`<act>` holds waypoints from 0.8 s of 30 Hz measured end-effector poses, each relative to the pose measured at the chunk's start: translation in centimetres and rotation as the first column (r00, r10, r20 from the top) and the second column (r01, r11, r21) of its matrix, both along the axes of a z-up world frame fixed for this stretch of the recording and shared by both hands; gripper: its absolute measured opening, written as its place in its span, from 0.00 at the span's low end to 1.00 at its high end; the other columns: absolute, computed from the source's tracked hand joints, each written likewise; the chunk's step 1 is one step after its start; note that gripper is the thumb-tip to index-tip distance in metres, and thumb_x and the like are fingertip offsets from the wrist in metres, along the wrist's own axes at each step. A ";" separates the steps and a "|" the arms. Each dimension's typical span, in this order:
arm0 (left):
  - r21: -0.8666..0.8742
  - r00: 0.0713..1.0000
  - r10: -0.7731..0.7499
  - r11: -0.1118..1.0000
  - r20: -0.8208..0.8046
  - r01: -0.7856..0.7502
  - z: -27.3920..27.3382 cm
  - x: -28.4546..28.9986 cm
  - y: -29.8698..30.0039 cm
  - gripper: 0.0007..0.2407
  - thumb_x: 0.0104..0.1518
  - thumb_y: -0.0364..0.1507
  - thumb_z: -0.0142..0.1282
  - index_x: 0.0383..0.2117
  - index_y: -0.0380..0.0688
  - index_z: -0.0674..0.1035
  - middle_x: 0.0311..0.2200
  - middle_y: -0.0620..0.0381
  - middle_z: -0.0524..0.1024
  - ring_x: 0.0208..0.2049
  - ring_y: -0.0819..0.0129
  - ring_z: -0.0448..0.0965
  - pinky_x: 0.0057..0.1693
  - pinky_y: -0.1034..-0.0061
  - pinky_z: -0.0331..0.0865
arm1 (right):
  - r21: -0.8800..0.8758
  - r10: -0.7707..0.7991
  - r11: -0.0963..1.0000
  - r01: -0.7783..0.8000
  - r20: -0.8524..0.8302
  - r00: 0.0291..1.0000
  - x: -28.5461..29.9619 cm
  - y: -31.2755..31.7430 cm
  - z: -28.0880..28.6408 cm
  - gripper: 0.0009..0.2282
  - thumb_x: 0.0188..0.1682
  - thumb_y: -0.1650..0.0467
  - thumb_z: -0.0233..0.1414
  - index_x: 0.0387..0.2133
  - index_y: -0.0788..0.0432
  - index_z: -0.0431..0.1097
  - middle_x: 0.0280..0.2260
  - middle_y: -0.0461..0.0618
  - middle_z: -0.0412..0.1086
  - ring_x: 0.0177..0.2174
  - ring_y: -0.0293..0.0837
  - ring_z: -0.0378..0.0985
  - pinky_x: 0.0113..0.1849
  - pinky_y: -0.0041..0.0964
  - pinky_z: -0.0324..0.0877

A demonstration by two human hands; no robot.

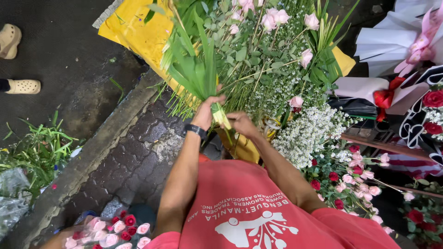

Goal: The person bundles together pink roses, white baby's breath, and long green leaves by hand, and then wraps a piece of clear adhesive tape around the stems to secure them into a bouquet.

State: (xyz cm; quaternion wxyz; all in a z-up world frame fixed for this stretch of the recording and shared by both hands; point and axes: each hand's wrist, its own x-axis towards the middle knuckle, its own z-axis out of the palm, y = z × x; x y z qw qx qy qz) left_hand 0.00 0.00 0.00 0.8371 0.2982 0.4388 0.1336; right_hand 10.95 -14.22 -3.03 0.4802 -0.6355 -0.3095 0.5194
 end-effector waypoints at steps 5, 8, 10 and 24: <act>0.204 0.987 0.160 0.967 -0.027 -0.152 -1.3 0.8 -1.9 0.13 0.54 0.26 0.66 0.45 0.39 0.83 0.10 0.47 0.73 0.18 0.56 0.82 0.33 0.65 0.81 | 0.088 0.055 0.994 -0.061 0.066 0.996 -1.9 0.1 -1.3 0.07 0.47 0.74 0.62 0.39 0.55 0.83 0.35 0.47 0.80 0.37 0.38 0.77 0.45 0.40 0.73; 0.275 0.989 0.116 0.957 -0.088 -0.088 -2.6 0.5 -2.5 0.13 0.54 0.31 0.68 0.44 0.43 0.84 0.07 0.47 0.71 0.17 0.57 0.83 0.32 0.68 0.81 | 0.101 0.119 0.988 -0.121 0.022 0.993 -2.4 -1.0 -1.2 0.08 0.50 0.74 0.59 0.42 0.57 0.80 0.39 0.48 0.79 0.41 0.41 0.75 0.50 0.44 0.70; 0.273 0.984 0.103 0.960 -0.145 -0.061 -1.3 0.4 -2.1 0.12 0.56 0.36 0.67 0.41 0.44 0.85 0.07 0.45 0.70 0.17 0.57 0.82 0.31 0.67 0.81 | 0.114 0.159 0.981 -0.155 -0.022 0.987 -2.6 -1.5 0.1 0.10 0.51 0.75 0.57 0.46 0.60 0.78 0.42 0.51 0.78 0.44 0.45 0.75 0.53 0.48 0.68; 0.293 0.955 0.045 0.955 -0.293 0.045 0.3 0.3 -2.1 0.20 0.60 0.44 0.60 0.17 0.40 0.81 0.11 0.50 0.76 0.09 0.68 0.76 0.21 0.80 0.74 | 0.015 0.148 0.987 -0.159 0.289 0.946 -4.6 -3.3 -5.3 0.08 0.51 0.65 0.60 0.24 0.52 0.79 0.19 0.46 0.74 0.25 0.44 0.77 0.35 0.37 0.73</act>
